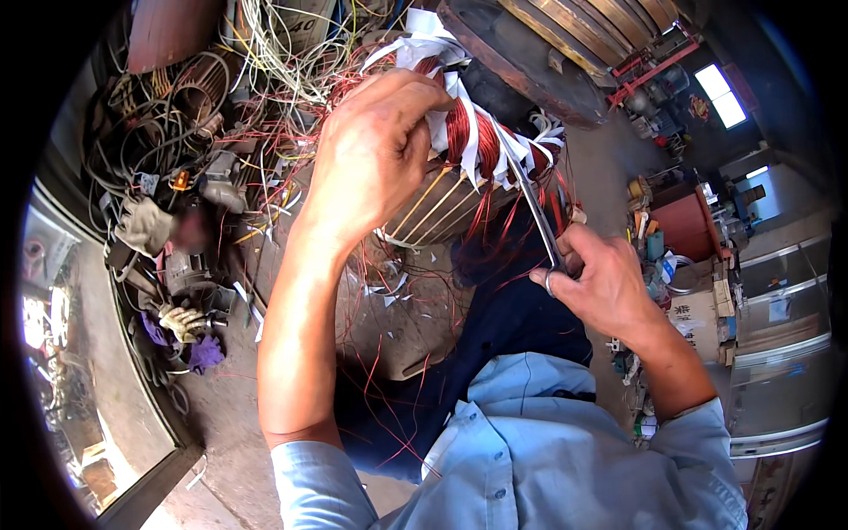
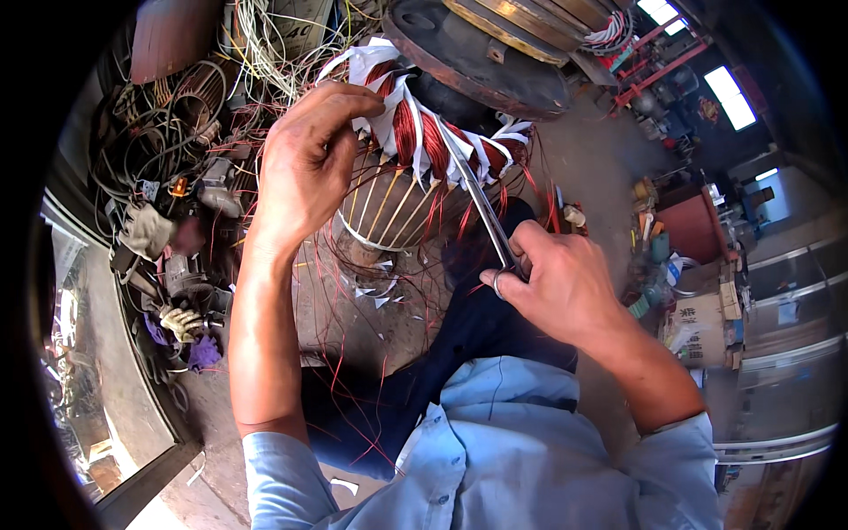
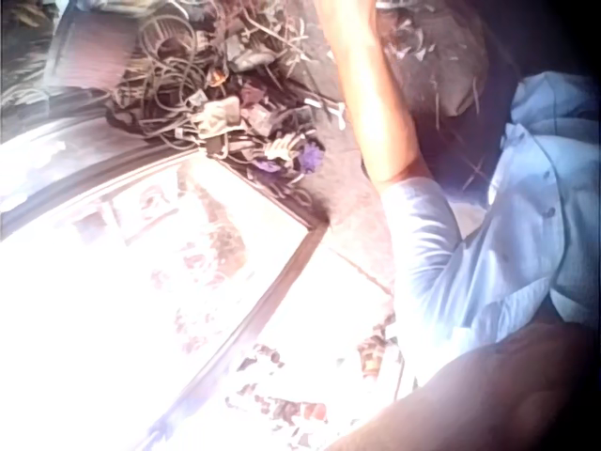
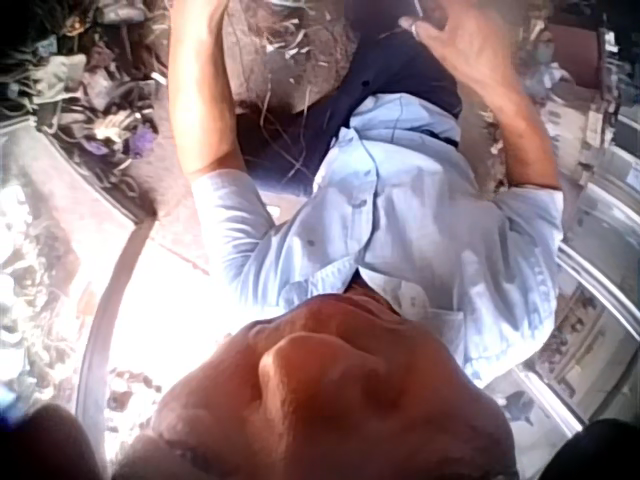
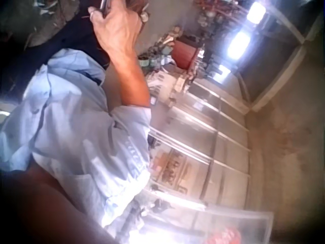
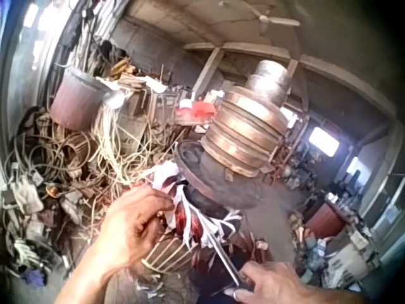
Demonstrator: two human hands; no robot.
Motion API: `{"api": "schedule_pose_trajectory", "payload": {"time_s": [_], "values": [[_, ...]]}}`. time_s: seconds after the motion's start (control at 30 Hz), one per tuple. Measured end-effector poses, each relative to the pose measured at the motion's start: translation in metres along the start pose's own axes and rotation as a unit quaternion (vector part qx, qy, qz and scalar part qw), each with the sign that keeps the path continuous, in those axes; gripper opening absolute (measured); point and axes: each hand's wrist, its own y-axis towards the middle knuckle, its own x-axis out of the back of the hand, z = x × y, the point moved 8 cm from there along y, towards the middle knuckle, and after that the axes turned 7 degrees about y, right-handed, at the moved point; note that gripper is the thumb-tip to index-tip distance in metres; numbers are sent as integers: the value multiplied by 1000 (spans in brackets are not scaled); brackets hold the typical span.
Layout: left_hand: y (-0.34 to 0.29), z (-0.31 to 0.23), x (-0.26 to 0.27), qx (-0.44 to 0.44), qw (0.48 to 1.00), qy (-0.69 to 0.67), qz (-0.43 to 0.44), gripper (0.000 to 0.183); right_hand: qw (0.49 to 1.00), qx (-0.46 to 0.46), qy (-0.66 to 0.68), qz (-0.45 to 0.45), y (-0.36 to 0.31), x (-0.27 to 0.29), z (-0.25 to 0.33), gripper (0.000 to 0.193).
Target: The person is winding copper wires into the slots of a motor stator and trimming the excess wire with scissors. They use a flat metal tool to push the wires and insulation paper into place.
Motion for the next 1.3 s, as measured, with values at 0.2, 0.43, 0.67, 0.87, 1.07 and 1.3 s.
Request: {"api": "schedule_pose_trajectory", "payload": {"time_s": [0.2, 0.43, 0.67, 0.87, 1.07, 1.3], "values": [[5, -8, -1, 8, 1000, 16, 12, 35, 999, 12, -13, 46, 13, 31, 11, 43], [9, -9, 1, 42, 999, 22, 11, 32, 980, 62, -5, 189, 55, 66, 25, 52], [17, -20, -20, 58, 997, 42, 22, 31, 953, 38, 129, 270, 60, 72, 6, 34], [16, -31, -38, 75, 980, 152, 102, 37, 939, 54, 168, 294, 74, 76, 19, 38], [13, -39, -42, 13, 976, 197, 90, 46, 906, 74, 260, 326, 81, 61, 0, 41], [13, -41, -43, 0, 961, 269, 61, 47, 875, 25, 344, 340, 95, 60, 0, 46]]}}
